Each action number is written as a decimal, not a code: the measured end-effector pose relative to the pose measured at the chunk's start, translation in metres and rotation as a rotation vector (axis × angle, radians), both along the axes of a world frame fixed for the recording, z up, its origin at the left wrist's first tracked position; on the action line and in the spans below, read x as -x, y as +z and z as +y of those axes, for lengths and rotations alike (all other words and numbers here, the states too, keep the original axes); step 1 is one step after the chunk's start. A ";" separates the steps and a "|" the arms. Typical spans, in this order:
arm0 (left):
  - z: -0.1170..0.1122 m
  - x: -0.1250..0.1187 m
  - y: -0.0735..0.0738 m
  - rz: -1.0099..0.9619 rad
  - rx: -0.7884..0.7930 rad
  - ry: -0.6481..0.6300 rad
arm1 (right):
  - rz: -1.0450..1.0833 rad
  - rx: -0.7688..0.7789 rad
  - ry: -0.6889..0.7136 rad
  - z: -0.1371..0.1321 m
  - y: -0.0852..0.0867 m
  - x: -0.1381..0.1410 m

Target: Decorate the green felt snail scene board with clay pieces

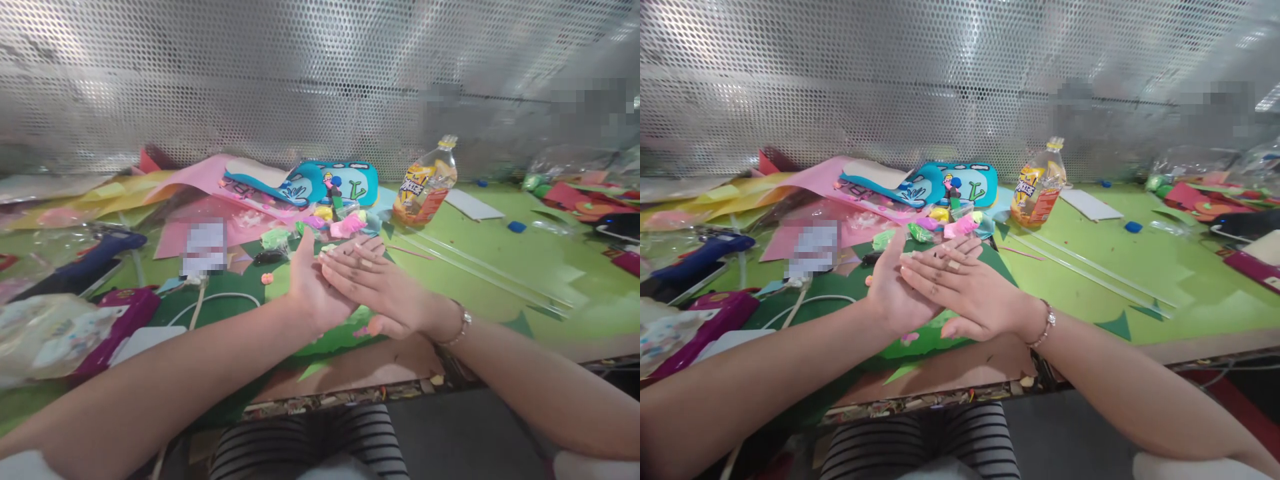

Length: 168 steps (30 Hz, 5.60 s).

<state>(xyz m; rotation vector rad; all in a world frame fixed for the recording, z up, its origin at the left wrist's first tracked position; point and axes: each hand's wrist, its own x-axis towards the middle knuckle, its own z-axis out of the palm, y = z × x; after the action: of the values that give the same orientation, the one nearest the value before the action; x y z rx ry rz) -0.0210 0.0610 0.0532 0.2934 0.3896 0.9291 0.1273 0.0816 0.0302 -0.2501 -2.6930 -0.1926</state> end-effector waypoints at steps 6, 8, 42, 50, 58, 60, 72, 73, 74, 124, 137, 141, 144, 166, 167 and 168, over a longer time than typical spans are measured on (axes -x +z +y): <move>0.005 -0.003 -0.002 -0.039 0.010 0.136 | 0.102 0.165 -0.088 0.009 0.004 -0.008; 0.007 -0.003 -0.002 -0.047 0.021 0.132 | 0.069 0.126 -0.079 0.010 0.004 -0.008; 0.003 0.003 0.006 0.040 0.043 0.023 | -0.015 -0.065 -0.052 0.002 -0.001 -0.001; 0.011 0.005 0.006 -0.002 -0.066 0.113 | 0.168 0.122 -0.152 0.007 0.003 -0.013; 0.013 0.008 0.009 0.046 -0.026 0.083 | 0.008 0.083 -0.103 0.004 0.007 -0.011; 0.013 0.009 0.011 0.046 -0.031 0.097 | 0.000 0.065 -0.095 0.005 0.008 -0.013; 0.010 0.006 0.004 0.033 -0.062 0.043 | -0.017 -0.004 -0.052 0.007 0.004 -0.009; 0.010 0.006 0.003 0.031 -0.055 0.039 | -0.012 -0.008 -0.048 0.007 0.004 -0.009; 0.009 0.005 0.002 0.033 -0.029 0.023 | -0.008 -0.011 -0.038 0.007 0.003 -0.007; 0.012 0.008 0.004 0.018 -0.020 -0.015 | -0.012 -0.060 -0.023 0.009 0.001 -0.008; 0.011 0.002 -0.001 -0.022 -0.054 0.024 | 0.200 0.137 -0.054 0.010 0.005 -0.010; 0.011 -0.001 -0.006 -0.077 -0.100 -0.007 | 0.381 0.239 -0.133 0.017 0.005 -0.015; 0.010 -0.001 -0.008 -0.106 -0.112 -0.058 | 0.426 0.338 -0.060 0.025 0.004 -0.015; 0.018 0.013 0.006 0.015 -0.138 0.082 | -0.033 0.056 -0.017 0.015 0.006 -0.017; 0.017 0.012 0.006 0.020 -0.135 0.072 | -0.028 0.059 -0.011 0.015 0.005 -0.016; 0.017 0.011 0.006 0.034 -0.114 0.061 | -0.025 0.063 -0.010 0.015 0.005 -0.014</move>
<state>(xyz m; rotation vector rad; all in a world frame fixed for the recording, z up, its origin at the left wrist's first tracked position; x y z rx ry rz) -0.0322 0.0778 0.0588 0.4034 0.3795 1.0093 0.1414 0.0968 0.0355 -0.2821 -2.7259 -0.1148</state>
